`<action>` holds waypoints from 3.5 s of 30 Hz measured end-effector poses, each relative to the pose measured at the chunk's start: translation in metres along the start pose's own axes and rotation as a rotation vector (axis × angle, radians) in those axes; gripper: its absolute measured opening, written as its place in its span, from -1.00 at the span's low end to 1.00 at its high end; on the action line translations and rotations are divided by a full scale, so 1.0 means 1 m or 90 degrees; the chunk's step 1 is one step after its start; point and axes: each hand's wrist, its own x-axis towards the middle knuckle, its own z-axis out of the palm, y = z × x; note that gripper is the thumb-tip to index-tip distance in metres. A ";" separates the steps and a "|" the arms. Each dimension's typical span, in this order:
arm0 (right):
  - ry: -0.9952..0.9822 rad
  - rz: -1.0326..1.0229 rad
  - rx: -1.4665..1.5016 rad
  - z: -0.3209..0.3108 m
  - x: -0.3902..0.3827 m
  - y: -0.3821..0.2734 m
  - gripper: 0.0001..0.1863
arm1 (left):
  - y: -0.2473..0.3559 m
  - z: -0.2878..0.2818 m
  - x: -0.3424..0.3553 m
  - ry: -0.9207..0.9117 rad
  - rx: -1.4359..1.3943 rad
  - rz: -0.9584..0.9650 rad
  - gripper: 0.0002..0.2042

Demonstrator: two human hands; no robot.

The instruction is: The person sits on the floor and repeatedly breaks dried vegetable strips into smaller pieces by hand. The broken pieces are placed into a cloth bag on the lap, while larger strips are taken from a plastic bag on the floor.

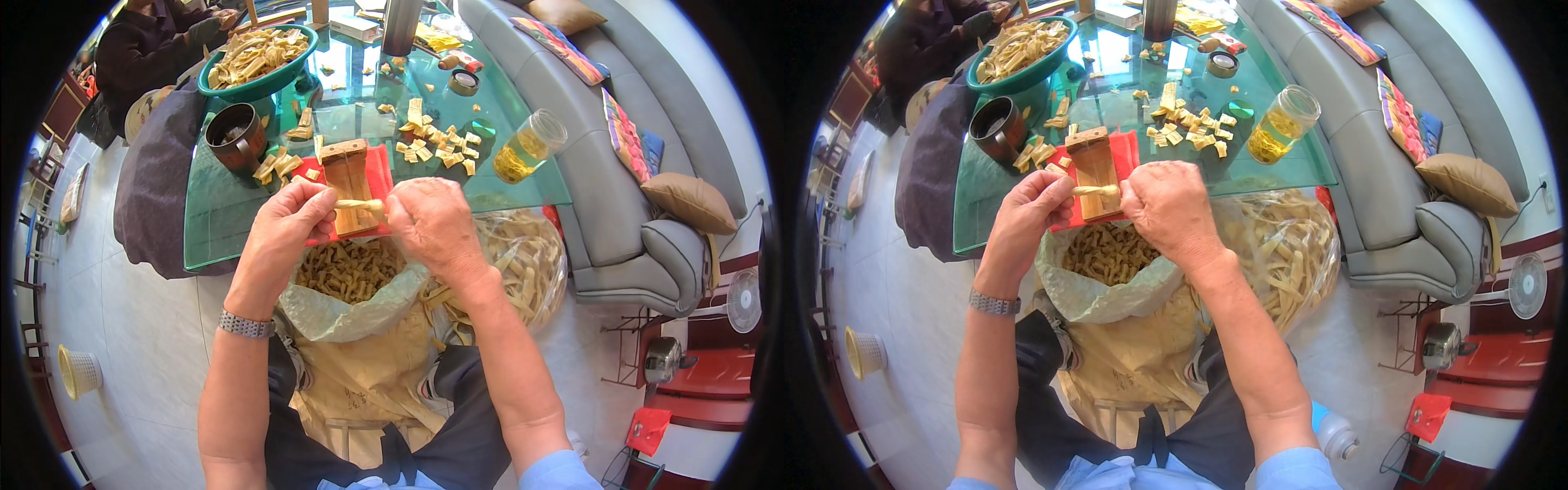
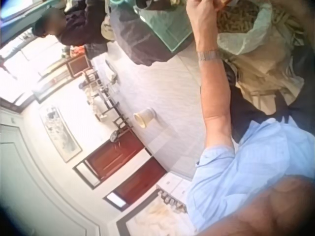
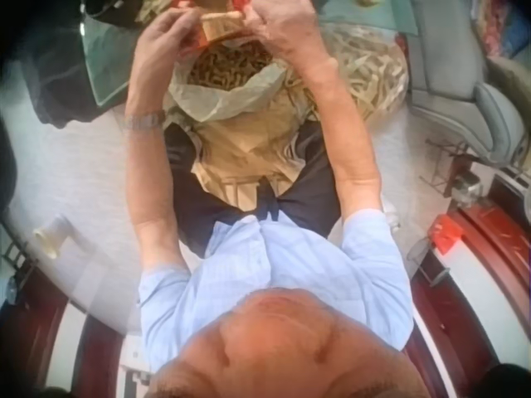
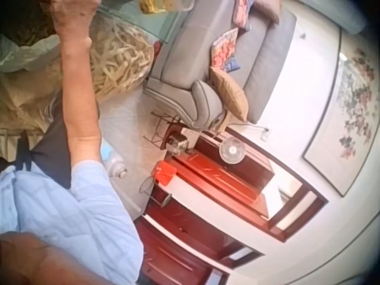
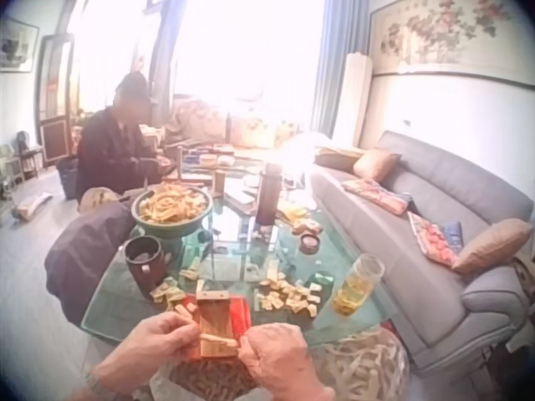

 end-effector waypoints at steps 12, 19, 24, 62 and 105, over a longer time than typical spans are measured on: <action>-0.060 0.035 0.172 0.000 0.004 -0.003 -0.57 | -0.004 0.002 0.011 0.003 -0.037 0.004 -0.81; -0.061 -0.002 0.043 0.006 0.004 0.001 -0.72 | -0.008 0.005 0.014 0.011 -0.041 0.011 -0.81; 0.003 -0.009 -0.021 0.014 0.010 -0.002 -0.78 | -0.012 0.005 0.019 0.048 -0.034 0.011 -0.81; -0.573 0.486 -0.139 -0.060 -0.164 0.099 -0.61 | -0.031 -0.002 -0.047 -0.052 0.413 0.093 -0.74; -0.435 0.163 0.262 -0.053 -0.124 -0.032 -0.81 | -0.059 -0.001 -0.079 -0.296 0.392 -0.179 -0.71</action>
